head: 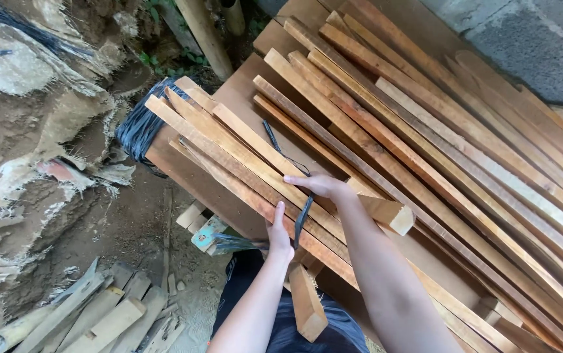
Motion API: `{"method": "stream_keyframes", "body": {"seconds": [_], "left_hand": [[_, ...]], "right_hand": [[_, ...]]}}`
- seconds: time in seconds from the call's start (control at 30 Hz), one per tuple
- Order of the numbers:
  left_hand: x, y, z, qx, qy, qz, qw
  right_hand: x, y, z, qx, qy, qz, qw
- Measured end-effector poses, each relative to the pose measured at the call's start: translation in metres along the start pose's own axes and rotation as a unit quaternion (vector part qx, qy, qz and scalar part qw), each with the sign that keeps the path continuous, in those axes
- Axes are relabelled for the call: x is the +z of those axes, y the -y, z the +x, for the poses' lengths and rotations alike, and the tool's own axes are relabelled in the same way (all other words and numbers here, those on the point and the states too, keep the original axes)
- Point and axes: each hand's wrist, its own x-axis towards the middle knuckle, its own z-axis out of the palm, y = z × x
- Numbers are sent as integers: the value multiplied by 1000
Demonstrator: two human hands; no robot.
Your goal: Bundling several thin wood strips together using plastic ties and tying them securely.
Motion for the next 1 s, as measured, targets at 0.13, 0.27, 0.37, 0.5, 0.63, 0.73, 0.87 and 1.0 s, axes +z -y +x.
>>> {"method": "stream_keyframes", "body": {"seconds": [0.13,0.27,0.37,0.5,0.63,0.73,0.87,1.0], "left_hand": [[8,-5,-3,-34,-24,17,999],[7,0,-1,-25,-16,16,999],[-6,5,9,-44,-43,42,997],[-8,1,12,-57,36,-14,998],[17,-32,-7,-107,-41,-28,993],[22,-39,-4,-144,-99,-69,982],[13,-34,13,-124,18,-73,989],[8,-29,22,-146,18,-99,984]], "right_hand": [[-4,4,-1,-2,7,-8,1000],[-3,-8,6,-15,-38,26,999],[4,-33,44,-46,-119,104,986],[9,-43,55,-104,-188,131,968],[10,-68,86,-95,-222,300,923],[6,-63,73,-103,-242,400,878],[0,-41,48,-94,-204,444,867],[-5,-41,58,51,-216,180,958]]}}
